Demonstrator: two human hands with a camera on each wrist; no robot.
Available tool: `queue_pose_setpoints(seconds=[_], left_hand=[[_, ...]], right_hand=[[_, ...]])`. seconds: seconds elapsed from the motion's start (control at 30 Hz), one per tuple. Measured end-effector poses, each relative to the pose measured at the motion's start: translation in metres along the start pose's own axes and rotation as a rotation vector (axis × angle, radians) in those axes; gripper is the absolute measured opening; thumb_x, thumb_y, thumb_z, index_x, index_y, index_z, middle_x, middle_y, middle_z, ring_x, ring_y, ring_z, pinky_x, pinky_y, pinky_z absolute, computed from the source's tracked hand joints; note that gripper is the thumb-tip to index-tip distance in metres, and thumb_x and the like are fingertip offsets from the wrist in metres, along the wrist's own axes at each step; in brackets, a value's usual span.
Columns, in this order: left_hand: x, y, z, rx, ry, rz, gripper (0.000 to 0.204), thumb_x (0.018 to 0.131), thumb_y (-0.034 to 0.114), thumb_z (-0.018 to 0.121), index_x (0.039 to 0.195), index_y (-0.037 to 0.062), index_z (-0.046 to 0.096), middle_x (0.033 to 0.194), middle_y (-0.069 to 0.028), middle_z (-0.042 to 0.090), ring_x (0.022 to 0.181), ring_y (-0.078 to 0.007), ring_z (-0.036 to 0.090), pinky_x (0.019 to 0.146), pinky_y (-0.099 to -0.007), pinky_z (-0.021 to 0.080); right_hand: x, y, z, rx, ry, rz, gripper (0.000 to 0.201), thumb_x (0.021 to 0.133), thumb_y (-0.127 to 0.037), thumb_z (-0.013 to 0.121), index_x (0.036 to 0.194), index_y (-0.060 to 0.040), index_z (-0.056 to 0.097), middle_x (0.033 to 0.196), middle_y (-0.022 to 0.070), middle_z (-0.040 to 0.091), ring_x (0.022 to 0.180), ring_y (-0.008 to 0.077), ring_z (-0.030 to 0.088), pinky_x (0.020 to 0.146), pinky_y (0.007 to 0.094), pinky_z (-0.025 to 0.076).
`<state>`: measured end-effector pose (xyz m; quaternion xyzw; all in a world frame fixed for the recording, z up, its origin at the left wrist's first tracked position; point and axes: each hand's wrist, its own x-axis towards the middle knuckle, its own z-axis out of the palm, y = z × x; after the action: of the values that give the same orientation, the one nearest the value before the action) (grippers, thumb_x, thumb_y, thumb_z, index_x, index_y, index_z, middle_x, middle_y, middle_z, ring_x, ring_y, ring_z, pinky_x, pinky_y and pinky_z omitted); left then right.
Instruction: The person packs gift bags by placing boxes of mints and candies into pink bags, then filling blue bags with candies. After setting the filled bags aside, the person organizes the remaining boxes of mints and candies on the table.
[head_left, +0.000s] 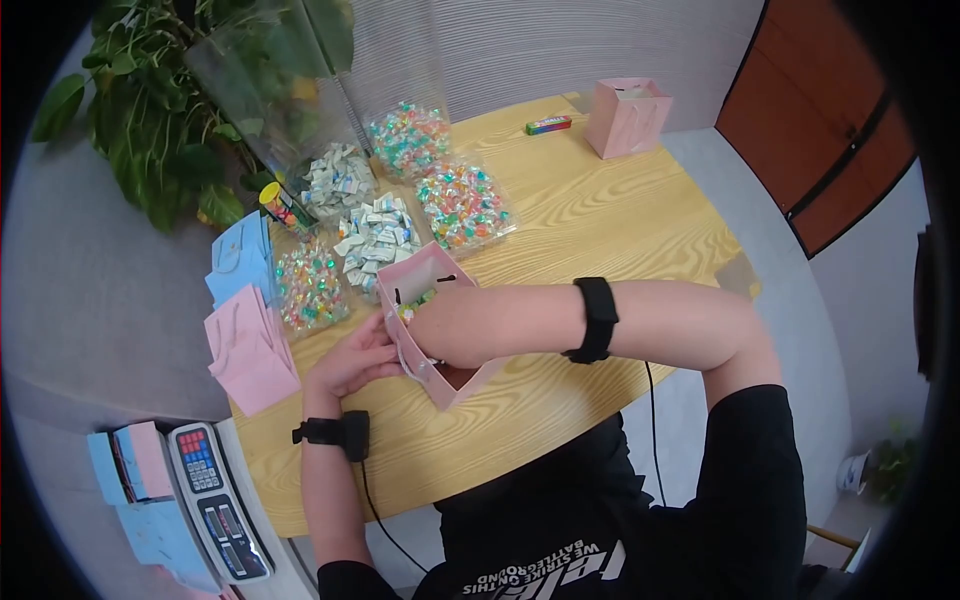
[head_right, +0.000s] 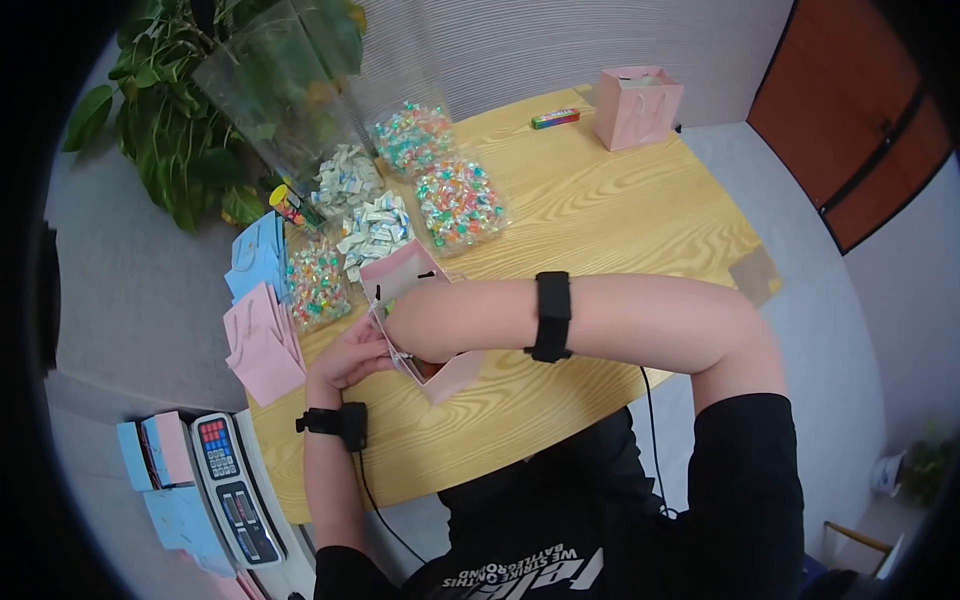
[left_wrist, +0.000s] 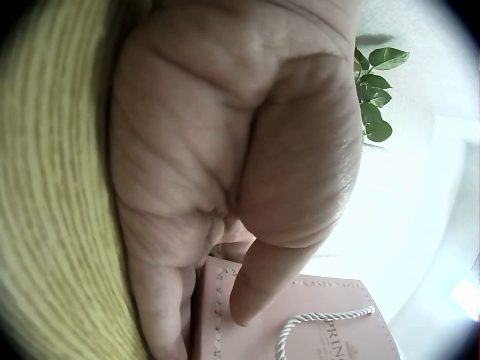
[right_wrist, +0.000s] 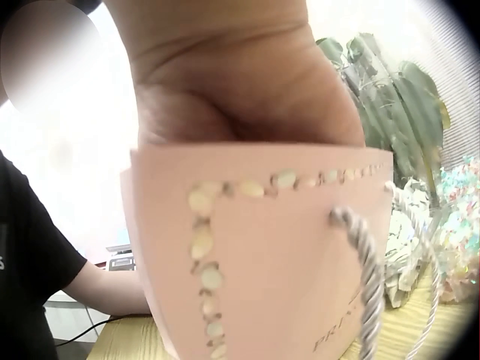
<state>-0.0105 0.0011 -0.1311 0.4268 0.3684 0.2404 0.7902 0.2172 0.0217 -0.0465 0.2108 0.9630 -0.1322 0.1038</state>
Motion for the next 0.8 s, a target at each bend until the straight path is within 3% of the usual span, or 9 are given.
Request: queue_pose_setpoints(seconds=[0.07,0.17,0.3,0.4,0.5,0.6,0.67,0.73,0.8], left_hand=[[-0.001,0.001,0.001,-0.002,-0.006,0.006,0.072,0.091,0.008,0.06,0.149,0.0126,0.018,0.13,-0.0103,0.052,0.113,-0.0205,0.057,0.092,-0.0335,0.051],[-0.002,0.002,0.001,0.02,0.018,0.001,0.072,0.091,0.008,0.059,0.149,0.0126,0.018,0.13,-0.0104,0.052,0.112,-0.0208,0.058,0.092,-0.034,0.052],[-0.001,0.0,0.0,-0.019,0.023,-0.004,0.071,0.091,0.009,0.059,0.15,0.0125,0.018,0.129,-0.0108,0.053,0.111,-0.0203,0.058,0.091,-0.0342,0.052],[-0.002,0.001,0.0,-0.036,0.021,-0.005,0.072,0.092,0.009,0.059,0.15,0.0126,0.017,0.127,-0.0106,0.053,0.111,-0.0196,0.058,0.091,-0.034,0.052],[-0.002,0.0,-0.002,-0.041,0.019,-0.003,0.073,0.091,0.01,0.06,0.15,0.0125,0.017,0.126,-0.01,0.054,0.111,-0.019,0.058,0.092,-0.0338,0.052],[-0.001,-0.001,-0.001,-0.053,0.017,0.001,0.073,0.091,0.01,0.06,0.15,0.0123,0.017,0.125,-0.0097,0.055,0.111,-0.0189,0.059,0.092,-0.0339,0.052],[-0.001,0.0,0.0,-0.059,0.012,0.009,0.072,0.091,0.01,0.06,0.15,0.0122,0.018,0.125,-0.0097,0.055,0.111,-0.019,0.059,0.092,-0.0339,0.052],[0.0,-0.001,0.001,-0.078,0.006,0.028,0.063,0.091,0.008,0.059,0.145,0.0108,0.028,0.125,-0.011,0.056,0.109,-0.0202,0.06,0.088,-0.0341,0.054],[0.0,-0.001,0.003,-0.09,0.001,0.034,0.064,0.091,0.008,0.059,0.146,0.0108,0.027,0.125,-0.0115,0.056,0.109,-0.0204,0.061,0.088,-0.0338,0.055]], right_hand=[[0.005,0.002,0.006,0.129,0.104,-0.003,0.016,0.075,-0.016,0.066,0.089,-0.0081,0.067,0.078,0.0116,0.069,0.071,0.0295,0.068,0.058,0.0413,0.051],[-0.001,-0.001,0.001,0.098,0.164,0.059,0.015,0.076,-0.017,0.066,0.088,-0.008,0.066,0.078,0.0104,0.069,0.072,0.0299,0.068,0.06,0.0428,0.05],[-0.013,-0.007,-0.015,-0.008,0.103,0.086,0.015,0.076,-0.016,0.066,0.087,-0.007,0.066,0.078,0.0116,0.068,0.074,0.0305,0.068,0.063,0.0421,0.051],[-0.017,0.006,-0.019,0.019,0.176,0.004,0.013,0.076,-0.017,0.066,0.085,-0.0068,0.067,0.079,0.0105,0.069,0.074,0.0309,0.067,0.066,0.042,0.052],[-0.036,0.014,-0.057,0.141,0.354,0.313,0.014,0.08,-0.02,0.064,0.087,-0.0098,0.071,0.082,0.0092,0.069,0.078,0.0302,0.067,0.069,0.041,0.052],[-0.049,0.071,-0.071,0.159,0.614,0.455,0.021,0.086,-0.021,0.056,0.099,-0.0153,0.071,0.087,0.0106,0.069,0.086,0.0305,0.066,0.073,0.0427,0.052],[-0.053,0.117,-0.065,-0.012,0.726,0.66,0.022,0.085,-0.015,0.055,0.1,-0.0137,0.07,0.095,0.0109,0.068,0.09,0.0309,0.065,0.075,0.0423,0.052],[-0.061,0.179,-0.042,-0.143,0.749,0.733,0.025,0.084,-0.01,0.055,0.105,-0.0117,0.068,0.103,0.0112,0.067,0.097,0.0308,0.063,0.079,0.042,0.051],[-0.067,0.23,-0.022,-0.12,0.673,0.793,0.029,0.083,-0.007,0.054,0.11,-0.0116,0.065,0.109,0.011,0.065,0.101,0.0299,0.061,0.081,0.0423,0.051]])
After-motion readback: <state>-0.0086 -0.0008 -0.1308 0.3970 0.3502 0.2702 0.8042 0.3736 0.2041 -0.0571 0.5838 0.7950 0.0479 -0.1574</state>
